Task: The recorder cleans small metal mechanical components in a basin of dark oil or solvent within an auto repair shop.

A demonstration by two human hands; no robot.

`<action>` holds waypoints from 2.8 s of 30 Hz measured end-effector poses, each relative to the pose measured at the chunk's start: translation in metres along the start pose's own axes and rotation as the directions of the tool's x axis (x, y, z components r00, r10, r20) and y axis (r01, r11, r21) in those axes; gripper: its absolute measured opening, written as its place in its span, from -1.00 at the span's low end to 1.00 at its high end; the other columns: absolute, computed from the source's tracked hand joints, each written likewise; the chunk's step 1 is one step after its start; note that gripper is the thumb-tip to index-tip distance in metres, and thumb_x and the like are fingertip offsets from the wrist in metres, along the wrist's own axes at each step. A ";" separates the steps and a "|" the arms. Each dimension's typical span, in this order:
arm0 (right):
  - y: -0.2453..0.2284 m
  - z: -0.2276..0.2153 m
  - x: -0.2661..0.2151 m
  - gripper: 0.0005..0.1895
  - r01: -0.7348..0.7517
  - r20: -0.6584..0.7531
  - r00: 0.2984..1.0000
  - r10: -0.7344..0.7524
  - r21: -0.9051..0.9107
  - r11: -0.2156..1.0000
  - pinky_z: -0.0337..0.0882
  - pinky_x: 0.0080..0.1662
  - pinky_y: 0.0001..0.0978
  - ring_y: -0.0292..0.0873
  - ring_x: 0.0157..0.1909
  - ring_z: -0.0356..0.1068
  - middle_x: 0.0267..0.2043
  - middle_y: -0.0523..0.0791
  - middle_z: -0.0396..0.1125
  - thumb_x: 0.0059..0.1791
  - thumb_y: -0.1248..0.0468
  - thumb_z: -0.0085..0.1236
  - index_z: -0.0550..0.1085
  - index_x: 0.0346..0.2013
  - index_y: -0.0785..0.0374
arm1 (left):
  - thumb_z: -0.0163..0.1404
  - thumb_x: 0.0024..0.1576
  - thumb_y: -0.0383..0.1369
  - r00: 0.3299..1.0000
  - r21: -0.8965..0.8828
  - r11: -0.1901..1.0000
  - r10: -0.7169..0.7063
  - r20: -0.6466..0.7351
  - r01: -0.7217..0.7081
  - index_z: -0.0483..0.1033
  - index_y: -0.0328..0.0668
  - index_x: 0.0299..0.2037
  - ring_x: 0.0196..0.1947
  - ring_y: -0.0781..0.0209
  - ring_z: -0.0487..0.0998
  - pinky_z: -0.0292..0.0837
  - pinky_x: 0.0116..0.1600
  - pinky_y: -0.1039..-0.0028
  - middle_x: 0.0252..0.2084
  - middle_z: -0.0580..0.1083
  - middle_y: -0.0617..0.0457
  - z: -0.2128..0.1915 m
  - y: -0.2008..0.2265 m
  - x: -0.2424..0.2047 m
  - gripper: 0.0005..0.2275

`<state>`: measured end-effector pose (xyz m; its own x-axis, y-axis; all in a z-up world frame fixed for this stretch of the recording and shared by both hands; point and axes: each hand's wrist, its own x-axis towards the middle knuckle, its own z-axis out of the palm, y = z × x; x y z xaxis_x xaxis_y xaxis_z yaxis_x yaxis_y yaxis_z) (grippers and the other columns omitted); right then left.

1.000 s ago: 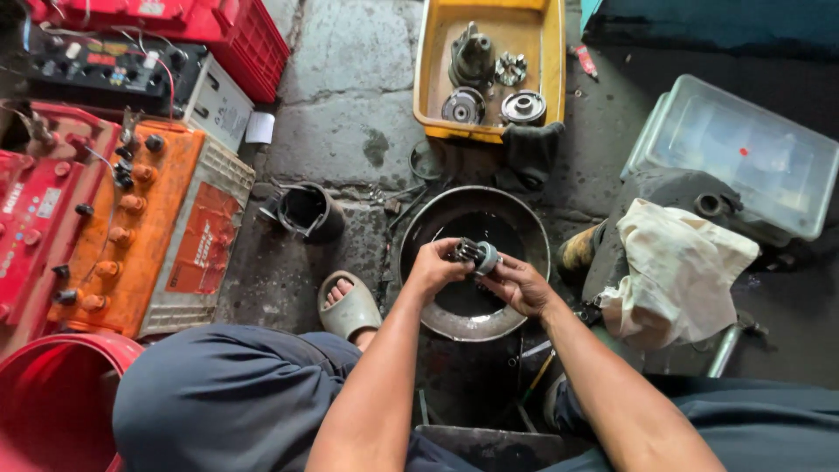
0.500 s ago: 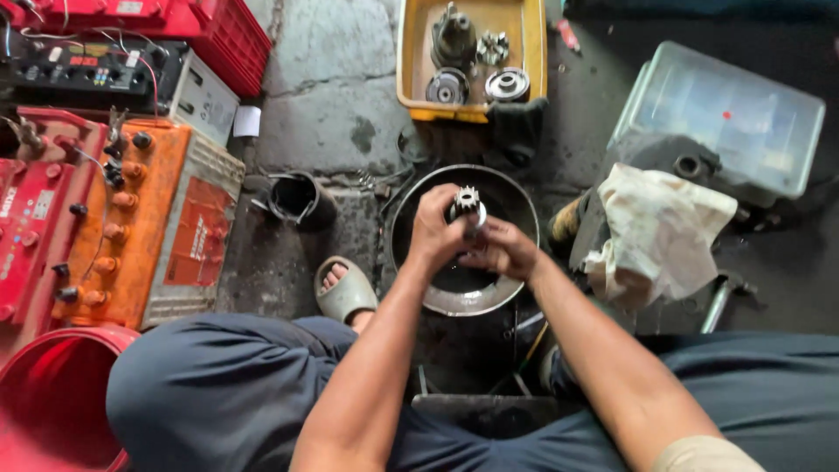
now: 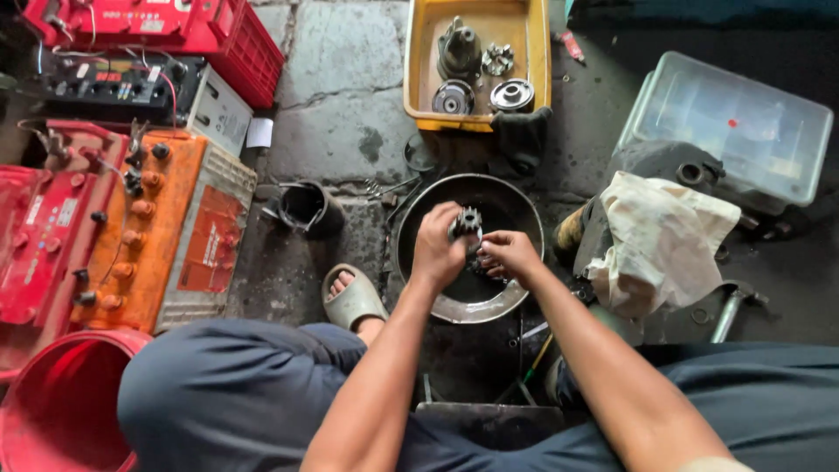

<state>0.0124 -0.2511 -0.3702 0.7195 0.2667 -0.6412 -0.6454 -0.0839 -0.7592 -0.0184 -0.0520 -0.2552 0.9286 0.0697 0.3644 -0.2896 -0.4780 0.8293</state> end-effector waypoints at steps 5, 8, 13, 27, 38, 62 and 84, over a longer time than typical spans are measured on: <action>0.035 0.009 0.011 -0.39 0.330 0.044 0.944 -0.327 -0.151 0.932 0.51 -0.22 -0.40 -0.21 -0.20 0.52 -0.15 -0.05 0.52 -0.29 0.60 -0.03 0.53 0.05 0.37 | 0.21 -0.11 -0.41 0.987 0.170 0.973 -0.151 -0.058 0.159 0.56 -0.21 -0.05 0.15 -0.11 0.48 0.30 0.21 0.09 0.08 0.54 -0.06 0.019 -0.024 -0.057 -0.63; 0.014 0.023 -0.005 -0.31 0.381 0.138 0.924 -0.358 -0.219 0.898 0.49 -0.15 -0.42 -0.24 -0.15 0.47 -0.13 -0.07 0.49 -0.37 0.62 0.08 0.48 0.08 0.32 | 0.20 -0.12 -0.39 0.977 0.256 0.944 -0.212 -0.003 0.206 0.56 -0.18 -0.02 0.16 -0.09 0.46 0.22 0.21 0.02 0.10 0.52 -0.04 0.037 -0.042 -0.071 -0.61; 0.020 0.023 -0.002 -0.30 0.167 0.097 0.986 -0.136 -0.509 0.845 0.46 -0.15 -0.33 -0.15 -0.17 0.44 -0.16 0.00 0.47 -0.28 0.50 0.22 0.41 0.17 0.19 | 0.22 -0.09 -0.31 0.906 0.303 0.885 -0.404 0.126 0.353 0.56 -0.11 -0.01 0.18 -0.04 0.42 0.19 0.23 -0.01 0.11 0.51 0.05 0.055 -0.054 -0.070 -0.61; -0.021 0.036 -0.015 -0.17 0.257 -0.023 0.917 -0.399 -0.730 0.633 0.47 0.04 -0.14 0.05 0.12 0.47 0.07 0.06 0.47 -0.32 0.28 0.44 0.39 0.25 0.03 | 0.28 -0.23 -0.31 0.686 0.454 0.840 -0.519 0.510 0.297 0.67 -0.11 -0.24 0.02 -0.13 0.51 0.30 0.10 -0.19 -0.02 0.56 0.08 0.049 -0.055 0.003 -0.69; -0.100 -0.025 0.133 -0.49 0.505 -0.397 0.651 -0.647 -0.411 0.759 0.44 -0.19 -0.41 -0.33 -0.27 0.34 -0.30 -0.22 0.38 -0.27 0.27 0.60 0.42 -0.22 0.25 | 0.00 0.25 -0.23 0.509 -0.704 0.333 -0.860 0.046 0.627 0.63 -0.30 -0.16 -0.46 0.38 0.57 0.43 -0.43 0.58 -0.32 0.61 0.05 0.114 -0.133 0.010 -0.74; -0.225 -0.086 0.392 -0.57 0.135 0.134 0.897 -0.421 -0.990 -0.029 0.45 0.13 -0.08 0.11 0.05 0.48 -0.03 0.07 0.50 -0.22 0.47 0.38 0.62 -0.07 0.16 | 0.07 0.18 -0.30 0.598 -0.451 0.478 -0.783 0.170 0.754 0.65 -0.32 -0.21 -0.42 0.32 0.64 0.52 -0.25 0.51 -0.41 0.63 -0.01 0.152 -0.104 0.017 -0.79; -0.128 0.011 0.134 -0.65 0.493 -0.476 0.345 -0.809 -0.641 0.588 0.50 0.03 -0.30 -0.16 -0.03 0.56 -0.05 -0.03 0.53 -0.03 0.32 0.22 0.52 0.06 0.30 | 0.08 0.18 -0.29 0.661 -0.616 0.486 -0.746 0.076 0.620 0.71 -0.29 -0.25 -0.61 0.34 0.53 0.41 -0.48 0.53 -0.55 0.59 0.03 0.184 -0.104 0.013 -0.78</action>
<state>0.1887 -0.1939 -0.3581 0.8924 -0.2975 0.3393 0.1393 -0.5337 -0.8342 0.0666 -0.1620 -0.4144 0.8478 0.3361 -0.4102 0.2921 0.3498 0.8901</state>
